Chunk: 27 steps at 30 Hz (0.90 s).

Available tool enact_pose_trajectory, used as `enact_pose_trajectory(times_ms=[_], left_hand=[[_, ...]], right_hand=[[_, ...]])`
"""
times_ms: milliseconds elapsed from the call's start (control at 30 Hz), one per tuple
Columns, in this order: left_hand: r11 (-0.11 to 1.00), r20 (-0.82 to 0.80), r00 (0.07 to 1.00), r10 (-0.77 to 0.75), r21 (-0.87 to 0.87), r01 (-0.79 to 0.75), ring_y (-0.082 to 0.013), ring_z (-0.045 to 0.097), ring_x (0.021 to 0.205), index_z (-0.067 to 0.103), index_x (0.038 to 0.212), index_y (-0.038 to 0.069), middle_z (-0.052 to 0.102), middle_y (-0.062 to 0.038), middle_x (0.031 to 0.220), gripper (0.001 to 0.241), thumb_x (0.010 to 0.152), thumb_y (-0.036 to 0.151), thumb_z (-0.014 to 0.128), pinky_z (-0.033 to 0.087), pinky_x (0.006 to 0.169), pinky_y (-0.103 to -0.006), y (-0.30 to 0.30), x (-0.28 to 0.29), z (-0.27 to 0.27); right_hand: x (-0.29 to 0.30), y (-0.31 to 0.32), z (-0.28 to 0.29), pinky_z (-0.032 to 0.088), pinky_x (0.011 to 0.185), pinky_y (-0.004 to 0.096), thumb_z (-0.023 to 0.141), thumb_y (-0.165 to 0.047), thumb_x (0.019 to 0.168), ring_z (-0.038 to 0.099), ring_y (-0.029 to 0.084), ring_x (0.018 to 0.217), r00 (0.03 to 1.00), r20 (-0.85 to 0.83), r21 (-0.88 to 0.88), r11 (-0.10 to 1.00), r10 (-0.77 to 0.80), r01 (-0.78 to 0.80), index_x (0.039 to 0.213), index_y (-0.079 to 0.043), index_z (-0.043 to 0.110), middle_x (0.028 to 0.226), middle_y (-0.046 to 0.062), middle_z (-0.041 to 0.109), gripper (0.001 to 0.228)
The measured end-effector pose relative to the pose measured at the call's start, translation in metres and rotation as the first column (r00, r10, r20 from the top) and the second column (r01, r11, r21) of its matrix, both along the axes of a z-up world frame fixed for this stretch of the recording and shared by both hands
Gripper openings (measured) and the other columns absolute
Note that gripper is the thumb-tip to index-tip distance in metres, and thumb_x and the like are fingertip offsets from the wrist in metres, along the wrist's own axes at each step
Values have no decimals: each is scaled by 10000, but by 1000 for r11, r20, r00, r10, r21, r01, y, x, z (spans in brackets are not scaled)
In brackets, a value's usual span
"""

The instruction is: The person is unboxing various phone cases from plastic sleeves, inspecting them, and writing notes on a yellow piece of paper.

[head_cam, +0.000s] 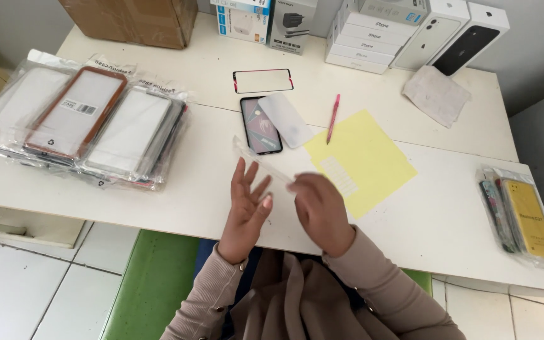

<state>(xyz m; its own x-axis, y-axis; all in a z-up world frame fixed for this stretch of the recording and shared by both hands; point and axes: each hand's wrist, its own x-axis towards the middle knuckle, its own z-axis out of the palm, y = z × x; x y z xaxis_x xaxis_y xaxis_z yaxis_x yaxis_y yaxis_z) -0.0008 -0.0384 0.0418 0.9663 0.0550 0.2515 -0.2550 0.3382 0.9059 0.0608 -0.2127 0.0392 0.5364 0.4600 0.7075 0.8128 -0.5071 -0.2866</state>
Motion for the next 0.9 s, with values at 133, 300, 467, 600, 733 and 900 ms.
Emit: enact_pose_trajectory(times_ms=[133,300,467,600,733,900], left_hand=[[928,-75,992,-97,-367,63,-517,391,1401,-109,1625,278,90,-238,1664,837,1053,256,501,530,1002,-503,-8,2,1],[954,-206,978,-8,-295,-54,-369,677,1170,12,1597,366,449,-277,1539,948,935,-34,560,597,902,-443,4,-3,12],[969,-92,990,-104,-234,80,-428,631,1215,-40,1614,300,474,-283,1504,966,948,-59,561,613,915,-457,1,-12,21],[973,-41,989,-140,-190,129,-428,624,1217,-15,1628,272,523,-279,1463,918,969,-77,519,607,918,-444,-5,-13,22],[972,-50,995,-88,-221,75,-384,641,1206,37,1629,265,560,-253,1431,904,961,-86,536,610,923,-422,2,-11,14],[988,-78,996,-42,-148,30,-354,656,1191,79,1626,249,587,-244,1413,888,949,-104,531,606,927,-395,9,-14,17]], right_hand=[[-47,13,37,588,736,457,570,-268,1036,692,317,793,936,-301,131,980,182,-148,1132,-105,695,915,112,698,227],[-64,-9,34,531,1007,478,566,-123,1057,669,324,1193,831,-181,-127,826,525,-550,1264,-60,602,1395,98,624,219],[-50,-19,40,519,1004,557,706,-156,946,603,418,1229,942,-234,243,952,241,-184,1133,-90,638,1355,183,572,210],[-47,-28,36,665,711,353,708,46,898,768,220,895,550,-694,545,838,465,-20,1165,39,678,1212,166,693,268],[-41,-39,20,661,663,345,702,55,904,777,214,860,584,-687,551,834,432,32,1158,60,687,1155,156,738,254],[-45,-44,17,664,670,340,705,67,886,756,191,863,584,-704,541,838,404,74,1175,40,698,1169,178,751,291]])
